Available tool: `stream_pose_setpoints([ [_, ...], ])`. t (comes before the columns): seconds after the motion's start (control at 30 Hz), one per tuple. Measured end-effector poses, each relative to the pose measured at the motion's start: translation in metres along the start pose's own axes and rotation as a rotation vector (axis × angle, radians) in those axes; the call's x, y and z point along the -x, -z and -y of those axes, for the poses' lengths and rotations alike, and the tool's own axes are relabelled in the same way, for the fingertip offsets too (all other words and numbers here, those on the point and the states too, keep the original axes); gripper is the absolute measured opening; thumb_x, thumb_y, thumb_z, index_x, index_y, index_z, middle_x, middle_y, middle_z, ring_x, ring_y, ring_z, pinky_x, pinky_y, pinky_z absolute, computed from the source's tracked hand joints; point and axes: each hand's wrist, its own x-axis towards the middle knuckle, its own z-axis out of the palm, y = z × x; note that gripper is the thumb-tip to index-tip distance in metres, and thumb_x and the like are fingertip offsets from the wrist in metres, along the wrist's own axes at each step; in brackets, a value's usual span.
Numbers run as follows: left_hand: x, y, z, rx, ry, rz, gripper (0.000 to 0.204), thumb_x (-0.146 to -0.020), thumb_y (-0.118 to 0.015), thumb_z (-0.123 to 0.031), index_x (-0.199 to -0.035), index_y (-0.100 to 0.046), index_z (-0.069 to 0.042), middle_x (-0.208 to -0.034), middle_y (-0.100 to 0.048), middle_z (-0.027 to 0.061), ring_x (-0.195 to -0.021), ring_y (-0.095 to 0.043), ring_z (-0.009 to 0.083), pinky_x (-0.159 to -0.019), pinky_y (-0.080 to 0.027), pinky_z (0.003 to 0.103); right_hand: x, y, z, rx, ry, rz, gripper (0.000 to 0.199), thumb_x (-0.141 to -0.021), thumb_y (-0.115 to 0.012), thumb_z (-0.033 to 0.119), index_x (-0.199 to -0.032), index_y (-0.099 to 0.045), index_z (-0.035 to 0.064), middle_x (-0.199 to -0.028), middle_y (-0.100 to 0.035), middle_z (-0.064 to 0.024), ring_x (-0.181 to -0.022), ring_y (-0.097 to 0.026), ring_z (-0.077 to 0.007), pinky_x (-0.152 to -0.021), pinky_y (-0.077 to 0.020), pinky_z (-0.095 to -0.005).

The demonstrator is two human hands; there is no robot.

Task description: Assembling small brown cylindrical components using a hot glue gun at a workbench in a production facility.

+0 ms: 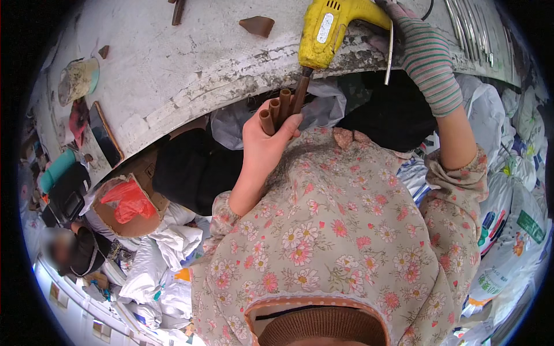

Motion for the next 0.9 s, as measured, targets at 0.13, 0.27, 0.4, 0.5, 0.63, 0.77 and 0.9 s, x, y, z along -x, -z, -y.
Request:
stream_pose_setpoints([
  [0.13, 0.005, 0.000, -0.001, 0.066, -0.008, -0.040, 0.029, -0.078, -0.063, -0.003, -0.105, -0.053, 0.002, -0.084, -0.060, 0.0025, -0.068, -0.054, 0.0052, -0.059, -0.045, 0.020, 0.002, -0.002, -0.001, -0.098, 0.035, -0.033, 0.049, -0.070, -0.068, 0.027, -0.109, -0.053, 0.0007, -0.102, -0.056, -0.0210, -0.086, -0.058, -0.0306, -0.071, -0.0459, -0.0373],
  [0.27, 0.009, 0.008, 0.003, -0.037, -0.045, 0.015, 0.031, -0.078, -0.061, 0.001, -0.107, -0.051, 0.007, -0.092, -0.061, 0.0127, -0.078, -0.059, 0.0141, -0.067, -0.048, 0.025, -0.003, 0.009, 0.016, 0.001, -0.017, 0.000, 0.041, -0.072, -0.068, 0.026, -0.102, -0.057, 0.0003, -0.091, -0.060, -0.0162, -0.073, -0.059, -0.0229, -0.062, -0.0453, -0.0327],
  [0.4, 0.010, 0.013, 0.006, 0.000, -0.180, 0.007, 0.025, -0.079, -0.059, 0.003, -0.104, -0.056, -0.001, -0.090, -0.058, 0.0019, -0.078, -0.050, 0.0061, -0.069, -0.041, 0.020, 0.006, -0.012, 0.026, -0.085, 0.079, -0.125, 0.047, -0.081, -0.063, 0.024, -0.117, -0.047, -0.0017, -0.089, -0.062, -0.0099, -0.071, -0.059, -0.0157, -0.070, -0.0459, -0.0274],
  [0.5, 0.005, 0.018, 0.007, -0.095, -0.296, -0.023, 0.024, -0.079, -0.059, 0.004, -0.101, -0.058, -0.003, -0.093, -0.058, 0.0030, -0.082, -0.051, 0.0079, -0.071, -0.040, 0.020, 0.030, 0.006, 0.058, -0.984, -0.402, 0.126, 0.058, -0.085, -0.048, 0.048, -0.109, -0.053, -0.0046, -0.079, -0.064, -0.0089, -0.062, -0.055, -0.0115, -0.059, -0.0414, -0.0224],
  [0.63, 0.003, 0.020, 0.007, -0.098, -0.382, -0.023, 0.024, -0.077, -0.059, 0.007, -0.099, -0.060, -0.004, -0.093, -0.057, 0.0034, -0.081, -0.052, 0.0105, -0.070, -0.040, 0.022, 0.046, 0.012, 0.106, -1.458, -0.497, 0.131, 0.066, -0.083, -0.041, 0.057, -0.094, -0.058, -0.0054, -0.073, -0.062, -0.0110, -0.050, -0.048, -0.0091, -0.046, -0.0357, -0.0184],
  [0.77, 0.006, 0.022, 0.002, -0.238, -0.411, -0.035, 0.028, -0.074, -0.060, 0.008, -0.098, -0.061, -0.005, -0.090, -0.057, 0.0033, -0.079, -0.053, 0.0121, -0.069, -0.041, 0.023, 0.048, 0.011, 0.113, -1.443, -0.606, 0.354, 0.068, -0.082, -0.044, 0.058, -0.098, -0.056, -0.0064, -0.073, -0.062, -0.0119, -0.051, -0.051, -0.0093, -0.044, -0.0365, -0.0185],
  [0.9, 0.006, 0.022, -0.001, -0.410, -0.559, -0.097, 0.034, -0.065, -0.063, 0.007, -0.096, -0.062, -0.007, -0.088, -0.059, 0.0032, -0.079, -0.055, 0.0174, -0.071, -0.040, 0.028, 0.052, 0.001, 0.113, -1.461, -0.619, 0.284, 0.054, -0.087, -0.045, 0.046, -0.098, -0.057, -0.0064, -0.074, -0.063, -0.0107, -0.053, -0.053, -0.0089, -0.046, -0.0392, -0.0181],
])
